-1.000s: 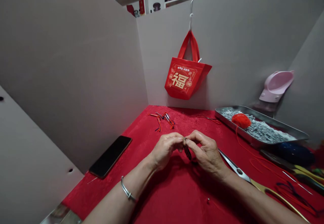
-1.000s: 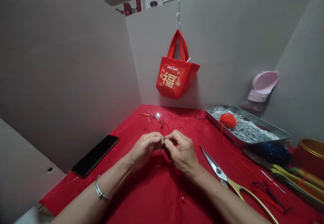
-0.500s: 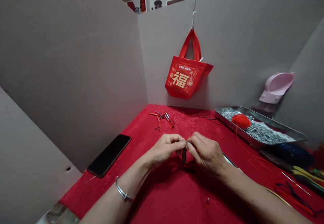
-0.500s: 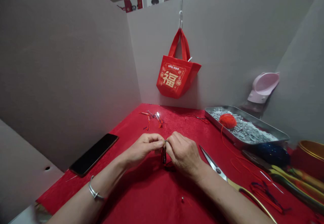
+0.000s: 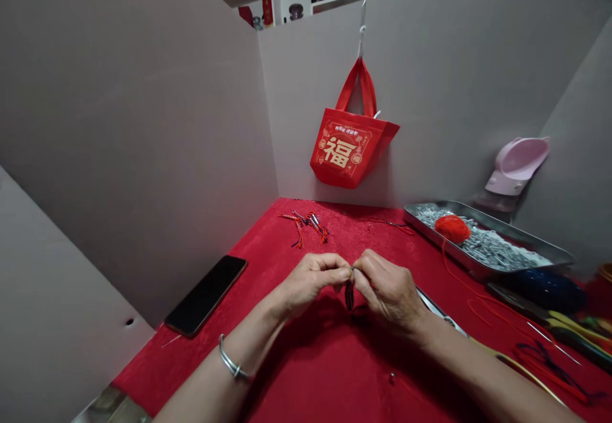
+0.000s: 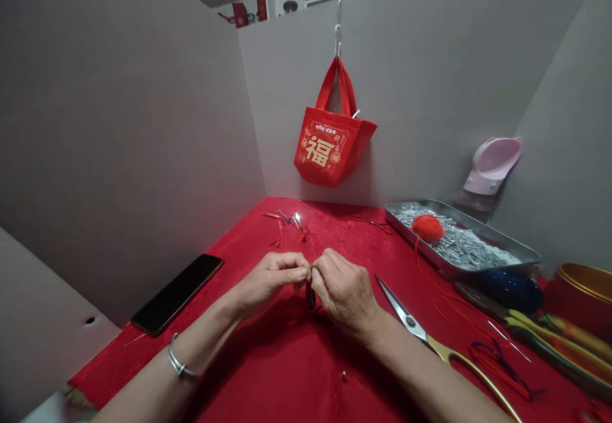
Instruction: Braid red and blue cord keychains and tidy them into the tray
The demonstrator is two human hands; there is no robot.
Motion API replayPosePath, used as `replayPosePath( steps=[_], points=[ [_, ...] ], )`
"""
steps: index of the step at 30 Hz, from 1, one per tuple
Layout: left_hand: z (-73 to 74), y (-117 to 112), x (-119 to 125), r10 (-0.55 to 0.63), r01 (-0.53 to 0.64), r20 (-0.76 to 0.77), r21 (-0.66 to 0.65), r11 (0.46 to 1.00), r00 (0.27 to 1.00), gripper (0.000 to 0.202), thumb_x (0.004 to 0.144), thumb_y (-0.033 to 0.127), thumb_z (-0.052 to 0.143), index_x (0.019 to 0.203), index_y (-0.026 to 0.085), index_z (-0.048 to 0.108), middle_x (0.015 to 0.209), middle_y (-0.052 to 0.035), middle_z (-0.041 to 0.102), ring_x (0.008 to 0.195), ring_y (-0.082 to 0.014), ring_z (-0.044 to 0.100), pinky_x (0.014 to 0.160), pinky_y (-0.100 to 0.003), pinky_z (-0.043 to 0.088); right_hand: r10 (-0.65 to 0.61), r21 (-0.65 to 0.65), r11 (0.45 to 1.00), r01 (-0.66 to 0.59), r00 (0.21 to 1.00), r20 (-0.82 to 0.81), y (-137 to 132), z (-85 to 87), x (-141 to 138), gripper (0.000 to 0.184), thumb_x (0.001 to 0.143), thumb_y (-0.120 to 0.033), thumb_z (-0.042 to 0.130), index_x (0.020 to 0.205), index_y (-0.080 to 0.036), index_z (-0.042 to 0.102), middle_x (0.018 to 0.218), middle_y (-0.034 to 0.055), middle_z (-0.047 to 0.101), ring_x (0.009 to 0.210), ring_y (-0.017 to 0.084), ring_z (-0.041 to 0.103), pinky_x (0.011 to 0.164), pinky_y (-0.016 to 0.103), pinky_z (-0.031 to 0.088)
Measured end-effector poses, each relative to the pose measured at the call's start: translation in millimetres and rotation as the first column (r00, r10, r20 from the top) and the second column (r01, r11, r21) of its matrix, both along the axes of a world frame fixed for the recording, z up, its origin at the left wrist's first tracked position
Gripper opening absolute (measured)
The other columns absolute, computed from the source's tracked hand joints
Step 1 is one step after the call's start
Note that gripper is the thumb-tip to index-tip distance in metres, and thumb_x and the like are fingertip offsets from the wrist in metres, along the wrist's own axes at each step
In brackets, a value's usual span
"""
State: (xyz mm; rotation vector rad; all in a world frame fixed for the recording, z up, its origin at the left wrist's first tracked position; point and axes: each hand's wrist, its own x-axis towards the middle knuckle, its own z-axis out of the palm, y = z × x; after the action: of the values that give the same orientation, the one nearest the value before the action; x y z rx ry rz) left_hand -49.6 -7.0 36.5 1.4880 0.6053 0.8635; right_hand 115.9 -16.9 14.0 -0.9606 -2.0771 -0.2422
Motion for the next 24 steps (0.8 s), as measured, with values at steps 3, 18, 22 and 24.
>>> replayPosePath(
  steps=[3, 18, 22, 24],
  points=[
    [-4.3, 2, 1, 0.017, -0.013, 0.056, -0.074, 0.997, 0.998, 0.014, 0.073, 0.025, 0.060, 0.070, 0.012, 0.060, 0.064, 0.0002, 0.051, 0.062, -0.0093, 0.044, 0.065, -0.023, 0.033, 0.032, -0.144, 0.989, -0.045, 0.995, -0.093, 3, -0.1, 2, 0.024, 0.086, -0.023, 0.038, 0.067, -0.019, 0.051, 0.061, 0.0013, 0.049, 0.053, 0.012, 0.046, 0.053, 0.024, 0.035],
    [-24.7, 15, 5, 0.175, -0.082, 0.180, -0.434, 0.897, 0.968, 0.017, 0.069, 0.027, 0.065, 0.067, 0.012, 0.056, 0.060, -0.0014, 0.055, 0.054, -0.0097, 0.051, 0.057, -0.024, 0.041, -0.038, -0.707, 0.407, -0.578, 0.763, -0.645, 11, 1.7, 8, 0.020, 0.072, -0.033, 0.061, 0.082, -0.015, 0.058, 0.074, 0.0023, 0.060, 0.062, 0.012, 0.052, 0.057, 0.025, 0.038],
    [-28.4, 20, 2, 0.218, -0.173, 0.087, -0.362, 0.916, 0.972, 0.017, 0.066, 0.027, 0.067, 0.067, 0.012, 0.059, 0.052, 0.0026, 0.049, 0.045, -0.0068, 0.044, 0.048, -0.021, 0.034, -0.032, -0.744, 0.413, -0.525, 0.808, -0.588, 15, 4.8, 16, 0.022, 0.070, -0.035, 0.062, 0.078, -0.015, 0.061, 0.068, -0.0005, 0.056, 0.057, 0.010, 0.046, 0.056, 0.024, 0.035],
    [-29.2, 21, 2, 0.253, -0.225, 0.057, -0.307, 0.925, 0.966, 0.018, 0.067, 0.028, 0.068, 0.067, 0.011, 0.061, 0.048, 0.0035, 0.047, 0.042, -0.0052, 0.040, 0.045, -0.019, 0.029, -0.020, -0.740, 0.457, -0.494, 0.826, -0.564, 16, 3.8, 17, 0.023, 0.072, -0.037, 0.060, 0.074, -0.014, 0.062, 0.064, -0.0015, 0.053, 0.057, 0.010, 0.044, 0.055, 0.024, 0.034]
  ],
)
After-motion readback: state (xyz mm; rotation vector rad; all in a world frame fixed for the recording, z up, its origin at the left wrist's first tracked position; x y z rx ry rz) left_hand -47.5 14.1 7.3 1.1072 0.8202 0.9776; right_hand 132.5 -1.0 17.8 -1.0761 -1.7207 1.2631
